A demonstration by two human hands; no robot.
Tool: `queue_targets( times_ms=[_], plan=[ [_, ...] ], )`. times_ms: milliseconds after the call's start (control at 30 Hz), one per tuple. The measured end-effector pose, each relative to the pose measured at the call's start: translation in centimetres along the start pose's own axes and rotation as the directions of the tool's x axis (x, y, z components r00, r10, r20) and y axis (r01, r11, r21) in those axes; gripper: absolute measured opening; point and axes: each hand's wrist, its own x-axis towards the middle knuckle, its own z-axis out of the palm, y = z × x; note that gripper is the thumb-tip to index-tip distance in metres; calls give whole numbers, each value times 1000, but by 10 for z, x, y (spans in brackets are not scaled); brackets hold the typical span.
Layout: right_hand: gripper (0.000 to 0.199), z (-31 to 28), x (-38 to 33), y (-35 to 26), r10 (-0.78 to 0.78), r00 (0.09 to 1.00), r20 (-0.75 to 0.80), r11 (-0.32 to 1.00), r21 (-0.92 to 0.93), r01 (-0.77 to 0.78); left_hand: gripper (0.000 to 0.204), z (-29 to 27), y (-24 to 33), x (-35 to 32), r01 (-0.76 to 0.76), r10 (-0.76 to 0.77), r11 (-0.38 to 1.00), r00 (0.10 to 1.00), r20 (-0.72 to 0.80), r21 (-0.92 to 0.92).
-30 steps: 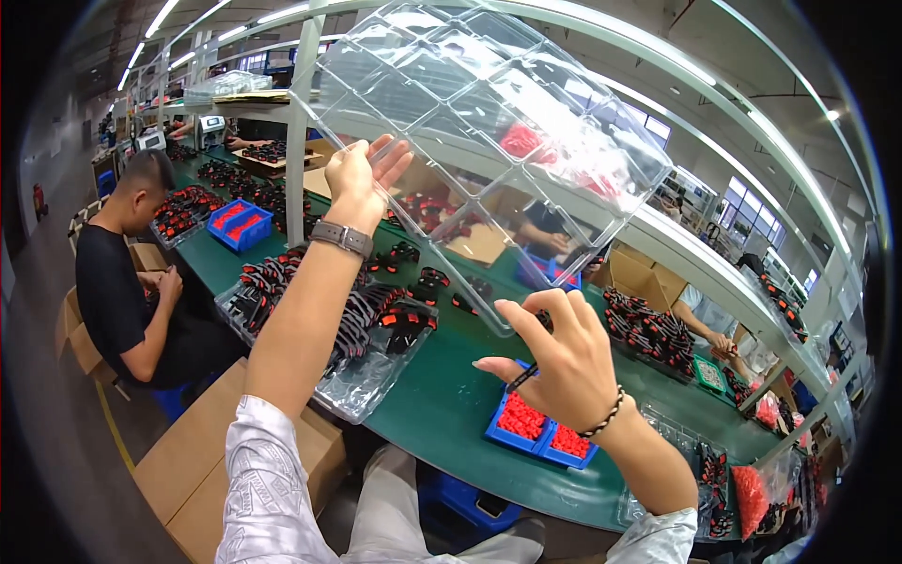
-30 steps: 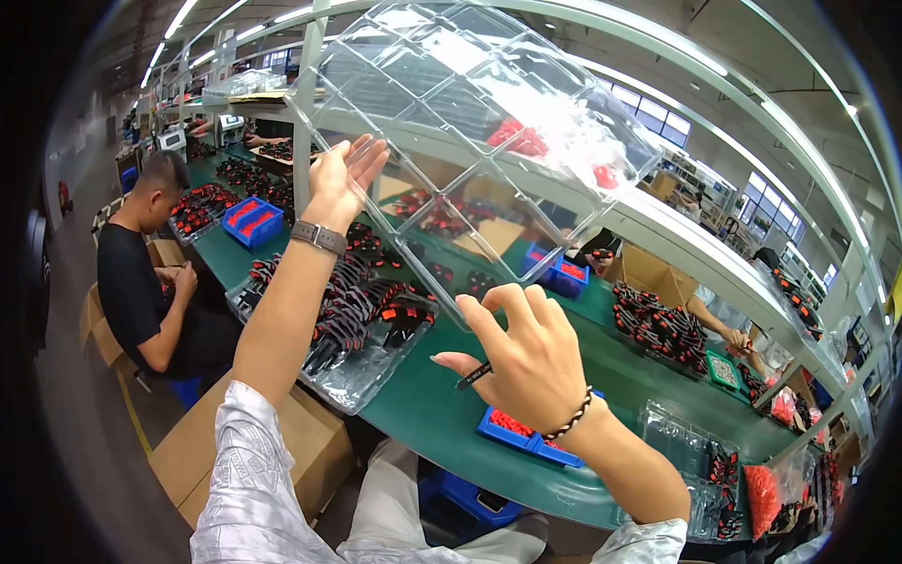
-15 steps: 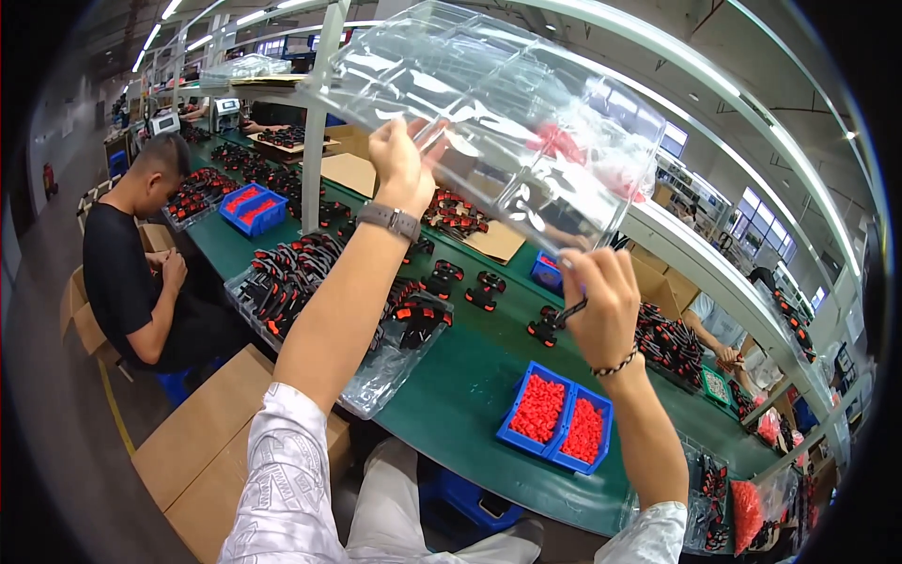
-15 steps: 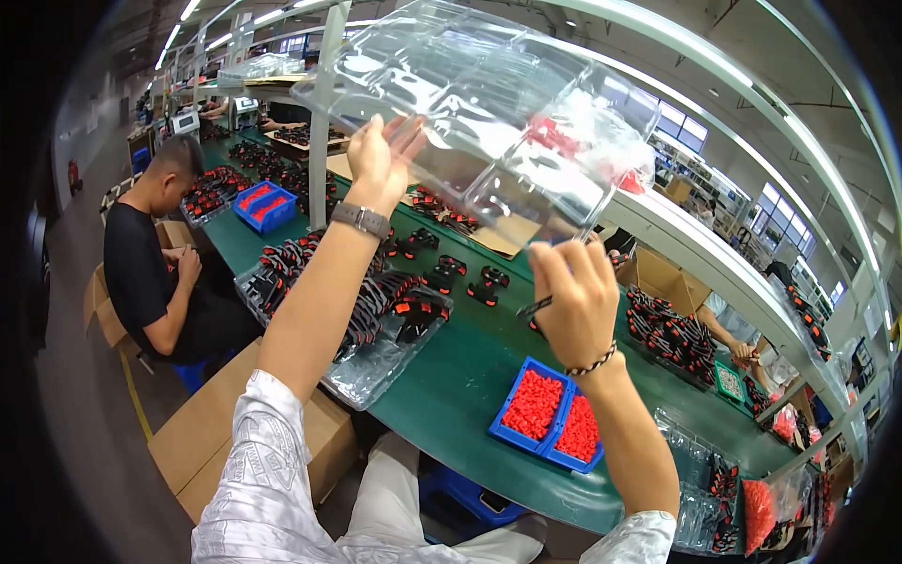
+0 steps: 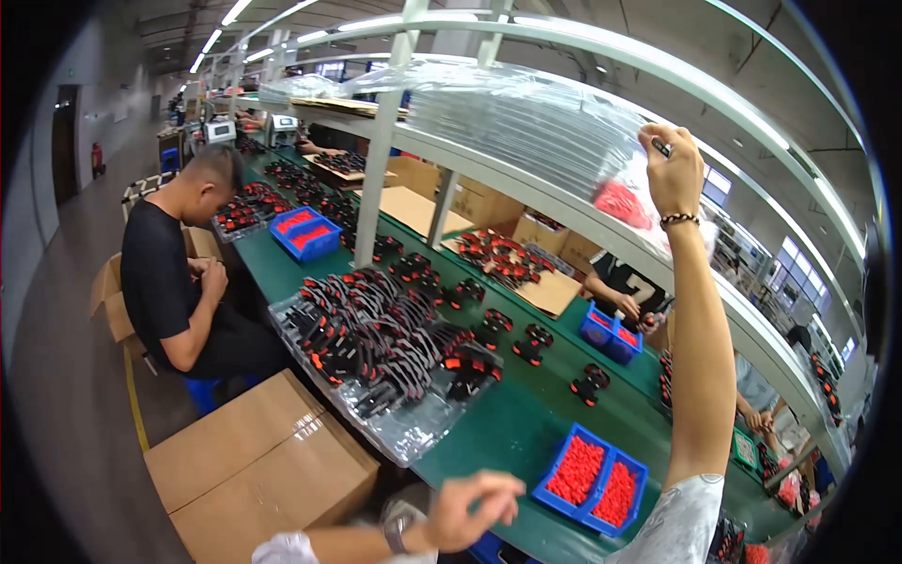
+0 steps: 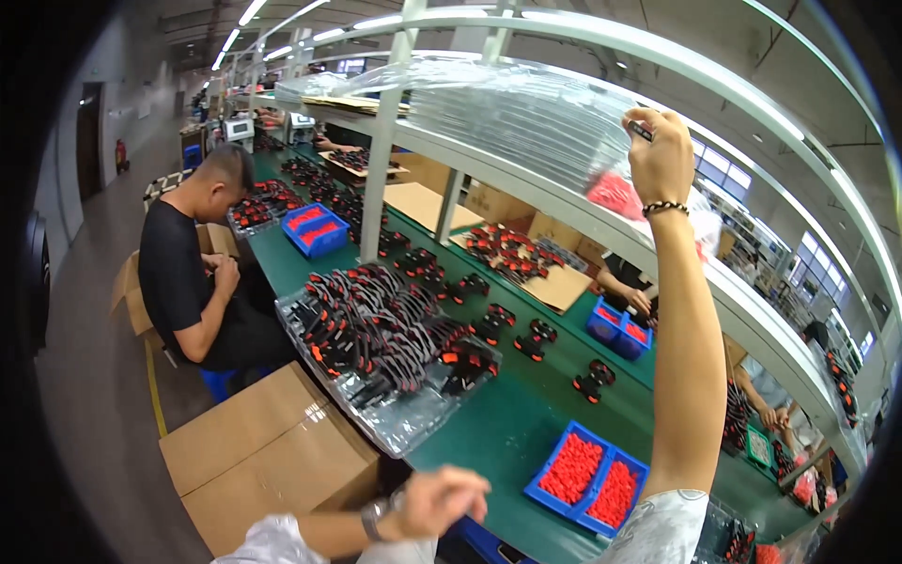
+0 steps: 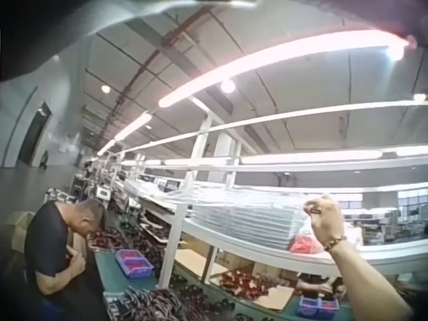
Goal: Assembling and inspecting small mechanical brackets on a factory production line.
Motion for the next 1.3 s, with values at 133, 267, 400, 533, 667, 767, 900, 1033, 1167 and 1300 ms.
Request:
queue_targets(
  times_ms=[133,267,400,533,667,767,900,1033,1167,1300],
  plan=[
    [15,38,23,2,109,992,59,994,-33,-107,20,-2,-108,-73,451,-439,864,892,-105,222],
    [17,66,32,23,76,994,76,993,-91,-69,20,-67,-272,-153,52,-82,577,997,-5,815],
    [19,86,42,46,45,996,78,995,-96,-38,21,-101,-350,-180,-155,252,349,966,67,924],
    [20,116,51,70,19,994,107,992,-129,-5,23,-104,-383,-169,-98,36,388,995,92,917],
    [24,140,53,67,121,972,200,992,13,-126,24,-103,-376,-167,-110,12,327,994,112,939],
    [26,155,59,79,126,962,242,984,94,-152,24,-102,-371,-160,-107,25,317,994,104,942],
    [28,167,64,104,56,963,264,970,212,-115,23,-96,-356,-151,-77,82,338,995,52,938],
    [31,163,70,104,-16,964,267,988,152,-25,23,-92,-330,-138,-37,52,379,998,19,925],
    [33,159,68,96,-3,955,295,995,98,-27,24,-95,-324,-140,-65,57,350,997,48,934],
    [33,130,63,85,-118,985,124,991,-46,125,25,-93,-307,-133,-101,59,315,994,87,944]
  ],
)
